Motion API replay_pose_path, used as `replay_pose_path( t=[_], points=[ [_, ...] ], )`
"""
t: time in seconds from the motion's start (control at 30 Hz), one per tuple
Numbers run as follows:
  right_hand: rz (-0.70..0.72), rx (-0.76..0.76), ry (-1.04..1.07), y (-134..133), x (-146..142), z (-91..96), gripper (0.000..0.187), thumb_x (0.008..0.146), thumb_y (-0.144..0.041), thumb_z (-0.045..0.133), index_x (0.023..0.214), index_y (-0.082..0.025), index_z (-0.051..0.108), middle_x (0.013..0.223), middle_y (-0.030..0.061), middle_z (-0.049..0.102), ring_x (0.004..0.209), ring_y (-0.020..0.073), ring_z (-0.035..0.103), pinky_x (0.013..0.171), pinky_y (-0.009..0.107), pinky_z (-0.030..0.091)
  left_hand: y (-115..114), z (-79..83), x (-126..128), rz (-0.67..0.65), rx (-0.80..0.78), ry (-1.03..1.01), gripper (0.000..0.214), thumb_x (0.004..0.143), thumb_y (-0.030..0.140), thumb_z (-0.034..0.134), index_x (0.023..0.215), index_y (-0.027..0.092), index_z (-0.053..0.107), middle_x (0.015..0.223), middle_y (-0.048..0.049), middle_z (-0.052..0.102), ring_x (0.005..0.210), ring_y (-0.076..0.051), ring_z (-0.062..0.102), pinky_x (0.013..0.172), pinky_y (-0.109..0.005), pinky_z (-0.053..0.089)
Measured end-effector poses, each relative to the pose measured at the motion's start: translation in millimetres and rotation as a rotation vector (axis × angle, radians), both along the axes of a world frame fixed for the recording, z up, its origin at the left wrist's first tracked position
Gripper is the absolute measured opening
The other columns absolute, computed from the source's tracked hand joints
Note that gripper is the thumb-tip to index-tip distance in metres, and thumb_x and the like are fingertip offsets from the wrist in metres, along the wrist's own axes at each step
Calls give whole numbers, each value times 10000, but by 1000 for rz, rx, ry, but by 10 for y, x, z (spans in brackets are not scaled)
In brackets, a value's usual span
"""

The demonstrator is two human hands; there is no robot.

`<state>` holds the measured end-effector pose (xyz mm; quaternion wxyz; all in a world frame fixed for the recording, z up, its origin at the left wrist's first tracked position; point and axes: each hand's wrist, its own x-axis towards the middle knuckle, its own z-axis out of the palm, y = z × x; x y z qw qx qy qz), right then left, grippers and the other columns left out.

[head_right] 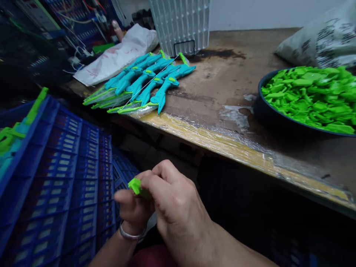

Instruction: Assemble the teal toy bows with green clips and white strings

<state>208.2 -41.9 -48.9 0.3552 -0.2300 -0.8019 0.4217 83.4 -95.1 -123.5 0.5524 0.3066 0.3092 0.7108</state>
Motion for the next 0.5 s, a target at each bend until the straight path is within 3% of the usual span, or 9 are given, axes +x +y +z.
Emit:
replay_pose_path(
  t=[0.1,0.2,0.37,0.43,0.5],
  points=[
    [-57,33,-20,17,25,-12,179,935,-45,542,1003,-193,615,841,-8,575,707,85,566,614,177,458,0,-26,-25,-17,-50,9,356,753,500,837,860,206,668,592,28,557,454,-79,430,425,-213,302],
    [-90,71,-78,38,99,-62,151,923,-44,566,960,-190,558,813,-23,584,661,74,554,596,169,441,13,-28,-35,7,-73,17,201,815,356,810,936,225,720,689,13,602,470,-71,468,415,-193,319],
    [-73,163,-129,50,202,-147,183,966,-60,485,842,-190,519,731,-23,525,601,84,497,551,198,399,24,5,-52,7,-90,118,136,874,297,745,792,188,744,711,-20,615,523,-86,501,431,-196,352],
    [-62,115,-118,56,220,-151,171,973,-86,492,844,-184,546,745,-13,551,621,89,521,565,201,410,27,20,-48,4,-104,166,172,894,290,723,765,177,718,682,-15,602,515,-83,494,446,-202,353],
    [-51,-73,-127,70,239,-140,124,966,-125,533,873,-179,594,766,-7,600,641,89,558,582,194,431,33,25,-33,16,-109,208,171,910,275,703,770,176,698,657,-2,584,484,-69,471,447,-205,339]
  ],
)
